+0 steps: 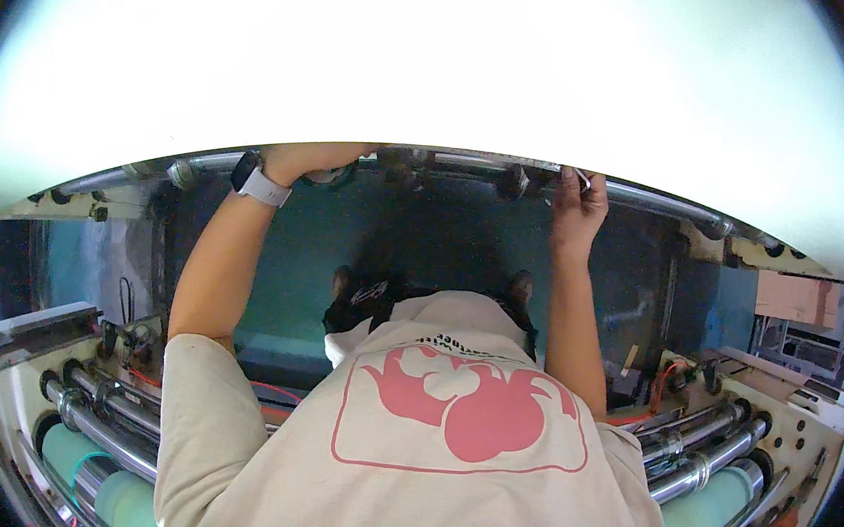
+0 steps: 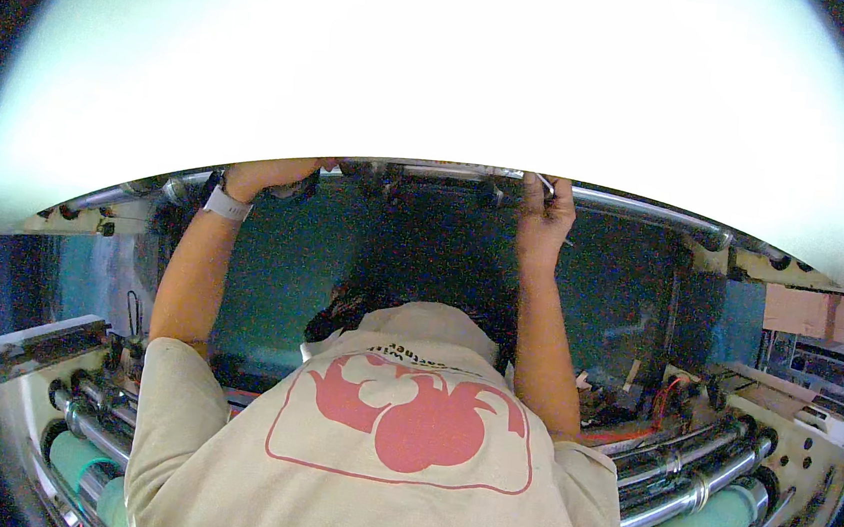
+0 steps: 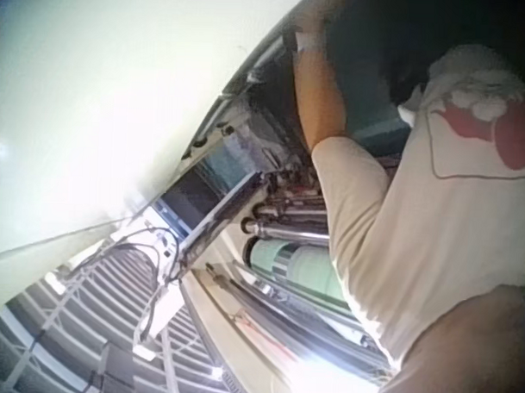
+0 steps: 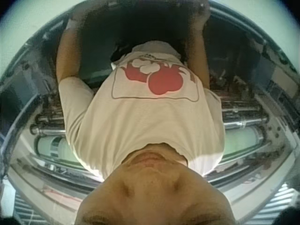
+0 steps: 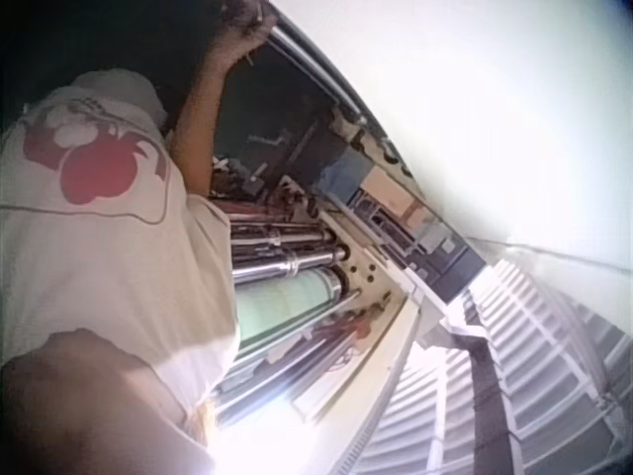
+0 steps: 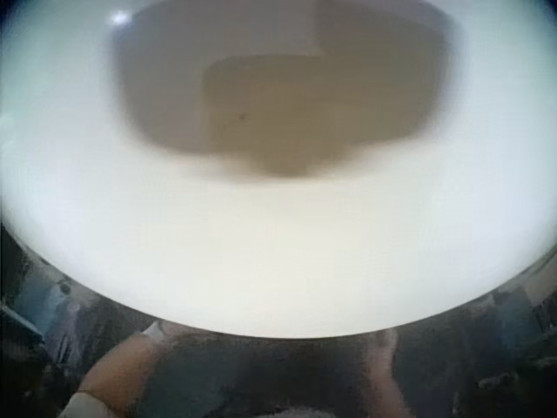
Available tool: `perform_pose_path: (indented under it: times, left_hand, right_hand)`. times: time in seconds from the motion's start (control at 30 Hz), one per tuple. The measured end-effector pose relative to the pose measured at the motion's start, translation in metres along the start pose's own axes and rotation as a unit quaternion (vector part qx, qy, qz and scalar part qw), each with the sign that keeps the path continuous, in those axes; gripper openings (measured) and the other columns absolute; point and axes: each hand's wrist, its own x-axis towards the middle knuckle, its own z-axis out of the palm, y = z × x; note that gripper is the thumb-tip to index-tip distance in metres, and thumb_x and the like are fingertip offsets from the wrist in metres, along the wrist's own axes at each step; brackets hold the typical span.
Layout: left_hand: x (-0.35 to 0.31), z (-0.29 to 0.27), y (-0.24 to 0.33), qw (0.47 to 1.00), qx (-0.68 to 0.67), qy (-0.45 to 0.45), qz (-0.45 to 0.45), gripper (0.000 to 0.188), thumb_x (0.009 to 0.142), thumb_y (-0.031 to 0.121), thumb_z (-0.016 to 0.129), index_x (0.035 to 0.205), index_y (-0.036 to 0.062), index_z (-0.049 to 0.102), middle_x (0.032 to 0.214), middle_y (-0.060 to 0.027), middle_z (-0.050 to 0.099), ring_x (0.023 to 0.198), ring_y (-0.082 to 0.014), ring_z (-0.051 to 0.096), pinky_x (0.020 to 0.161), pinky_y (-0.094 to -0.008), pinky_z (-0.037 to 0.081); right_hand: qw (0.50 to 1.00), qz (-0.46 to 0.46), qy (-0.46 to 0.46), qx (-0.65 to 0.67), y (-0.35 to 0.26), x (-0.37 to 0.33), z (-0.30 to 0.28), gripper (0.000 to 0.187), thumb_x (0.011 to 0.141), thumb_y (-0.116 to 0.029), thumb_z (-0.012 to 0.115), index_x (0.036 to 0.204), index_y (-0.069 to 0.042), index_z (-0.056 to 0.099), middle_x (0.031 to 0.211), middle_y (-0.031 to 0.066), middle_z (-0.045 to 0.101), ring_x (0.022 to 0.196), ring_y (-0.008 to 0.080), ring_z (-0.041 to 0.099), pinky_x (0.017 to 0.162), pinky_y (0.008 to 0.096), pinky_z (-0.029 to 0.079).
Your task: The person uses a tape measure to measure the length of several large metal pipes in a workshop. They repeatedly extend the tape measure along the pipes, mark specific points with a pen, and adjust the tape measure to different sections of the machinery.
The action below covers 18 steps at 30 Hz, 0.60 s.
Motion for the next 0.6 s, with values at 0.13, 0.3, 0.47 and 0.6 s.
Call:
perform_pose_path:
  times: [0.13,0.3,0.47,0.6]
  left_hand:
    - [0.003,0.003,0.001,1.000,0.025,0.002,0.010,0.030,0.085,0.033,0.052,0.105,0.0115,0.060,0.086,-0.0060,0.064,0.074,-0.0198,0.061,0.066,-0.0310,0.049]
    - [0.005,0.000,0.007,1.000,-0.016,0.004,0.002,0.027,0.085,0.029,0.053,0.101,0.0091,0.061,0.083,-0.0084,0.064,0.071,-0.0222,0.061,0.064,-0.0316,0.049]
    - [0.012,-0.010,0.018,0.987,-0.102,-0.085,-0.092,0.024,0.083,0.026,0.056,0.097,0.0069,0.062,0.082,-0.0110,0.063,0.072,-0.0263,0.060,0.067,-0.0353,0.048]
    - [0.009,0.001,0.012,0.994,-0.095,-0.008,-0.051,0.026,0.082,0.027,0.057,0.095,0.0057,0.062,0.079,-0.0121,0.063,0.070,-0.0267,0.059,0.065,-0.0366,0.047]
  right_hand:
    - [0.999,-0.047,0.004,0.001,0.001,-0.001,0.004,0.005,0.085,-0.015,0.058,0.087,-0.010,0.058,0.060,-0.0072,0.046,0.047,0.0012,0.033,0.041,0.0177,0.026]
    - [0.999,-0.032,-0.001,0.003,-0.013,-0.005,0.007,0.006,0.085,-0.015,0.058,0.088,-0.010,0.058,0.058,-0.0069,0.044,0.048,0.0014,0.034,0.042,0.0173,0.027]
    - [1.000,-0.016,-0.001,0.013,-0.012,-0.004,0.005,0.006,0.085,-0.015,0.058,0.088,-0.009,0.057,0.058,-0.0061,0.044,0.048,0.0023,0.035,0.041,0.0180,0.028]
    - [0.998,-0.050,-0.012,0.019,-0.004,-0.002,0.003,0.007,0.085,-0.014,0.058,0.088,-0.009,0.056,0.057,-0.0056,0.044,0.048,0.0024,0.035,0.041,0.0184,0.028]
